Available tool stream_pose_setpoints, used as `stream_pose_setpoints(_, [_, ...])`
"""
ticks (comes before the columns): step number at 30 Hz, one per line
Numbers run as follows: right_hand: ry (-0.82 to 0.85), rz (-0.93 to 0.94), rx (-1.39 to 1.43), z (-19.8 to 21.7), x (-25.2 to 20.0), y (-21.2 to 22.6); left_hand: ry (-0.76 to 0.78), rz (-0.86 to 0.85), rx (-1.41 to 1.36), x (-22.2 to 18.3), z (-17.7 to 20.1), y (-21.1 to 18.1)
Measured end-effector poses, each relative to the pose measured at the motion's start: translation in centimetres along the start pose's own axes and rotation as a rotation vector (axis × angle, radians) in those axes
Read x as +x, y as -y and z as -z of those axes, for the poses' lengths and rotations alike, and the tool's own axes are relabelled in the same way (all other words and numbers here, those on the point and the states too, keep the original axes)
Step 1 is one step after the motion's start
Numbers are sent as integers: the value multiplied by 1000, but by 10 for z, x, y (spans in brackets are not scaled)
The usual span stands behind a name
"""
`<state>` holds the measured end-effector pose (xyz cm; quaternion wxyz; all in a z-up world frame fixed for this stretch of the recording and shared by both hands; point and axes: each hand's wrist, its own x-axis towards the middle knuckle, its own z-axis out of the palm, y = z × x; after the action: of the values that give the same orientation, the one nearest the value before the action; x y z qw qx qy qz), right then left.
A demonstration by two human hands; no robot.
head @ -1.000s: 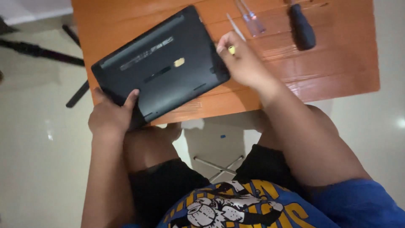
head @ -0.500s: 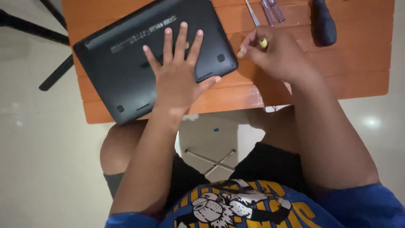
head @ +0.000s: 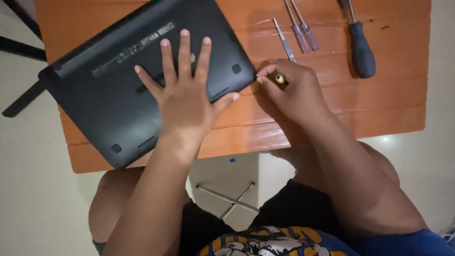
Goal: The person is reassembling a laptop by flipping it over and screwing the bottom cover back onto the main body using a small screwdriver.
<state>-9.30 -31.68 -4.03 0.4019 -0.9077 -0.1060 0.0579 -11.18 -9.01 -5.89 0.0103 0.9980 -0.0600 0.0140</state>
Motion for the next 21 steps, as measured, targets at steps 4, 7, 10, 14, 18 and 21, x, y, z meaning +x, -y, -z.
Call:
stream_pose_setpoints(4, [-61,146,-45,-9,1,-10,-10,-2,-59,-1,5,0])
stream_pose_setpoints(7, [-75,226,-61,-10,2,-7,38,10,-66,0,5,-1])
stream_pose_setpoints(10, [-79,239,-102,-11,2,-5,84,15,-74,2,7,-2])
stream_pose_setpoints(14, [-53,342,-123,-9,3,-1,127,22,-96,2,10,-1])
stream_pose_setpoints(18, [-74,347,-174,-11,3,-3,65,16,-84,1,7,-1])
stream_pose_setpoints(21, [-78,375,-184,-12,3,-4,56,14,-84,1,7,-1])
